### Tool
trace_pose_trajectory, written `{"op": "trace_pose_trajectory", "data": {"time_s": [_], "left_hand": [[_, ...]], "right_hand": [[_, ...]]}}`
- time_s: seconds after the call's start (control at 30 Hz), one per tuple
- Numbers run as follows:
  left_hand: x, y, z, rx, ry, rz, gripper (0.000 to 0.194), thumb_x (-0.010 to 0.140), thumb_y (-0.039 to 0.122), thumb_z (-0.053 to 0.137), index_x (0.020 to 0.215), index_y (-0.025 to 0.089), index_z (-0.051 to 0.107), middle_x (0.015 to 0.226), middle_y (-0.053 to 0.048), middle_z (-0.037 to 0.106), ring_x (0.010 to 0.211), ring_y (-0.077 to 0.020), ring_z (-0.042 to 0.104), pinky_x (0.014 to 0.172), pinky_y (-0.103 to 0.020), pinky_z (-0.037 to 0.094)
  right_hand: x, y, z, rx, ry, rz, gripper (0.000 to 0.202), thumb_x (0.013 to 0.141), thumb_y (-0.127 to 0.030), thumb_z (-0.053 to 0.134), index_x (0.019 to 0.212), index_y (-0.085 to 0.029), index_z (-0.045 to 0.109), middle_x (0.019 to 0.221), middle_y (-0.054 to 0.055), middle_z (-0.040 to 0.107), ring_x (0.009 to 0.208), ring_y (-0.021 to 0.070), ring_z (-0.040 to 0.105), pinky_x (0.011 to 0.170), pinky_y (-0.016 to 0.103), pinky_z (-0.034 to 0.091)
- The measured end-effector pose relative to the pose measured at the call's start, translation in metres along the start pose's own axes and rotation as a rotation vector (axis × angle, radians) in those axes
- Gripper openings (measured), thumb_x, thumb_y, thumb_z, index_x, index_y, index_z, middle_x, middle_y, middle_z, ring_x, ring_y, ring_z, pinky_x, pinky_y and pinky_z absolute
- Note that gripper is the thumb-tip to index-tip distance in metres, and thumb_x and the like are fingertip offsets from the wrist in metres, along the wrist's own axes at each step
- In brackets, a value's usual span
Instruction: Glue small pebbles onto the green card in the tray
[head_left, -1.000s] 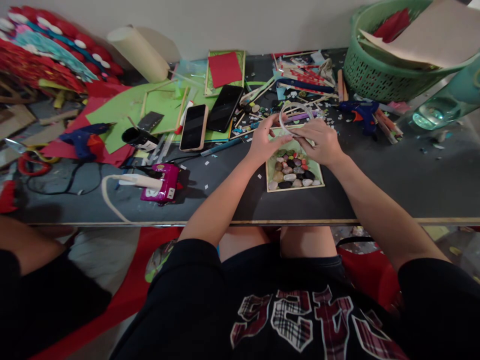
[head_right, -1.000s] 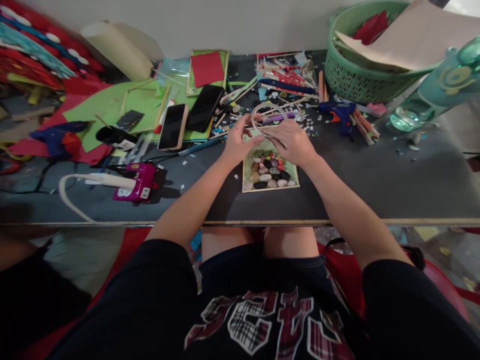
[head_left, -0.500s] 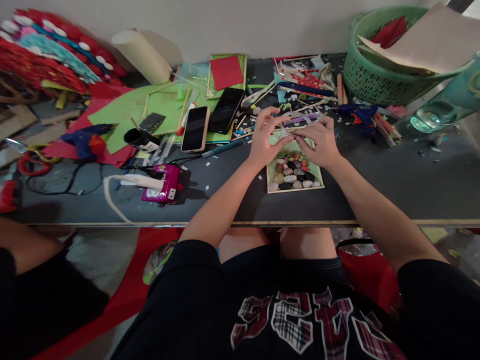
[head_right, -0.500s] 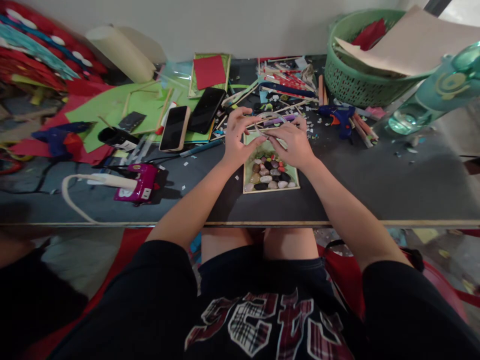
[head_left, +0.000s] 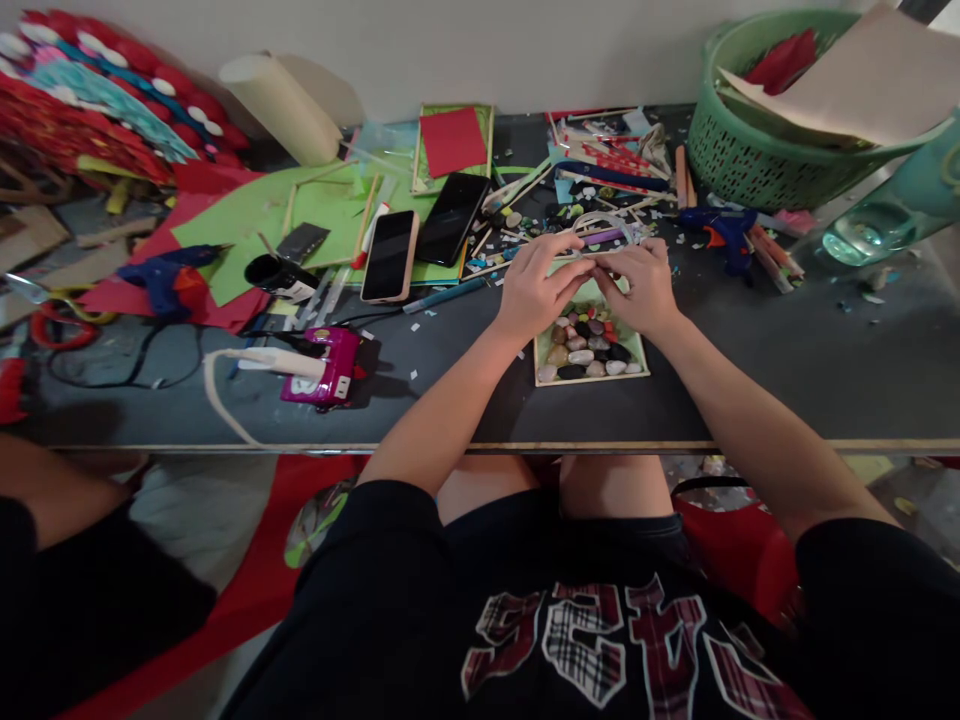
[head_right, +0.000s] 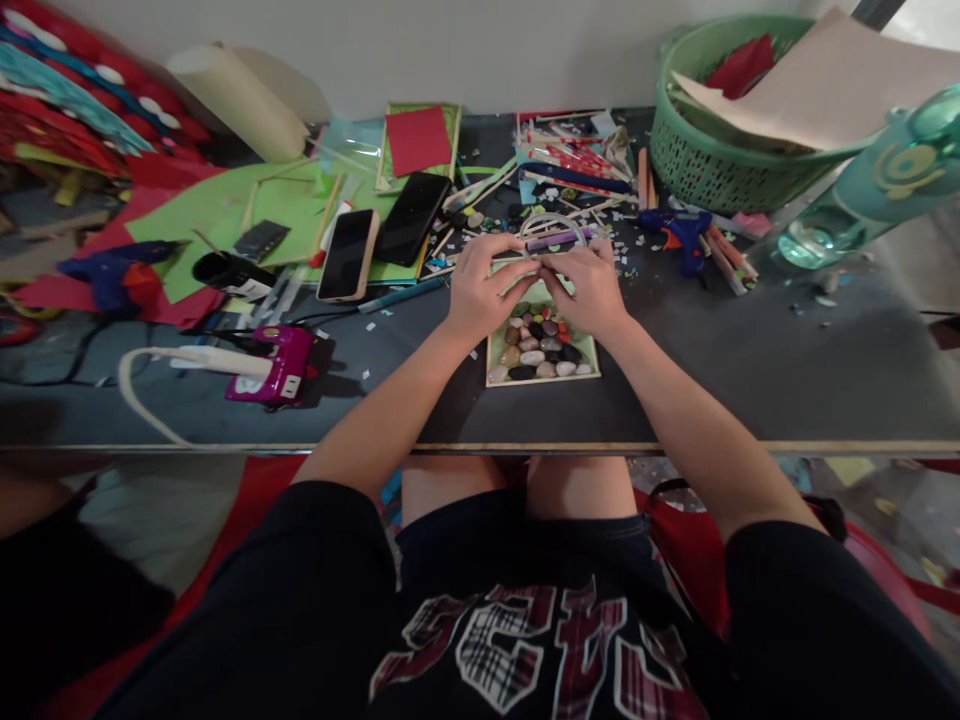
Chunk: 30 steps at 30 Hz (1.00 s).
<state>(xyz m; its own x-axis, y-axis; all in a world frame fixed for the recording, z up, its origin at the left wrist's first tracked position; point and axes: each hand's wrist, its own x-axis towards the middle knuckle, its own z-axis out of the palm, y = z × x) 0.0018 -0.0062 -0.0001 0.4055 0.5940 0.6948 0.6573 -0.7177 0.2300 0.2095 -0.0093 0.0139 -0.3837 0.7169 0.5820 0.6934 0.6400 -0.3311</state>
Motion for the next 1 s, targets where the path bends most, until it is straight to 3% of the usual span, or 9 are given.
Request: {"op": "trace_pose_trajectory", "data": {"time_s": [0.17, 0.43, 0.63, 1.0], "left_hand": [[-0.0008, 0.0014, 0.0001, -0.011, 0.007, -0.035, 0.036, 0.108, 0.05, 0.042, 0.111, 0.024, 0.068, 0.128, -0.013, 0.069, 0.128, -0.0315, 0.065, 0.114, -0.054, 0.049], [-0.0007, 0.0053, 0.0011, -0.039, -0.05, 0.013, 0.036, 0.108, 0.049, 0.038, 0.108, 0.023, 0.062, 0.128, -0.015, 0.065, 0.13, -0.0327, 0.063, 0.112, -0.056, 0.052], [-0.0014, 0.0073, 0.0061, -0.013, -0.024, 0.015, 0.029, 0.108, 0.045, 0.04, 0.108, 0.023, 0.059, 0.128, -0.014, 0.063, 0.13, -0.0328, 0.062, 0.113, -0.056, 0.051], [-0.0026, 0.0026, 0.0063, 0.02, -0.018, -0.032, 0.027, 0.105, 0.048, 0.05, 0.114, 0.025, 0.062, 0.13, -0.013, 0.063, 0.134, -0.0328, 0.06, 0.119, -0.057, 0.046]], "right_hand": [[-0.0004, -0.0038, -0.0004, 0.033, -0.005, -0.022, 0.036, 0.105, -0.037, 0.044, 0.112, -0.026, 0.078, 0.105, 0.003, 0.08, 0.092, 0.0206, 0.069, 0.1, 0.045, 0.04], [-0.0012, -0.002, 0.0022, -0.009, -0.003, -0.01, 0.026, 0.097, -0.034, 0.051, 0.091, -0.023, 0.074, 0.077, 0.001, 0.069, 0.083, 0.0203, 0.065, 0.104, 0.048, 0.039], [-0.0005, -0.0032, 0.0029, -0.039, 0.02, 0.042, 0.022, 0.088, -0.031, 0.054, 0.084, -0.021, 0.073, 0.07, 0.001, 0.064, 0.078, 0.0195, 0.062, 0.1, 0.045, 0.04], [-0.0001, -0.0004, 0.005, -0.054, 0.007, 0.045, 0.031, 0.096, -0.035, 0.05, 0.091, -0.022, 0.079, 0.074, 0.003, 0.07, 0.081, 0.0195, 0.065, 0.095, 0.041, 0.039]]}}
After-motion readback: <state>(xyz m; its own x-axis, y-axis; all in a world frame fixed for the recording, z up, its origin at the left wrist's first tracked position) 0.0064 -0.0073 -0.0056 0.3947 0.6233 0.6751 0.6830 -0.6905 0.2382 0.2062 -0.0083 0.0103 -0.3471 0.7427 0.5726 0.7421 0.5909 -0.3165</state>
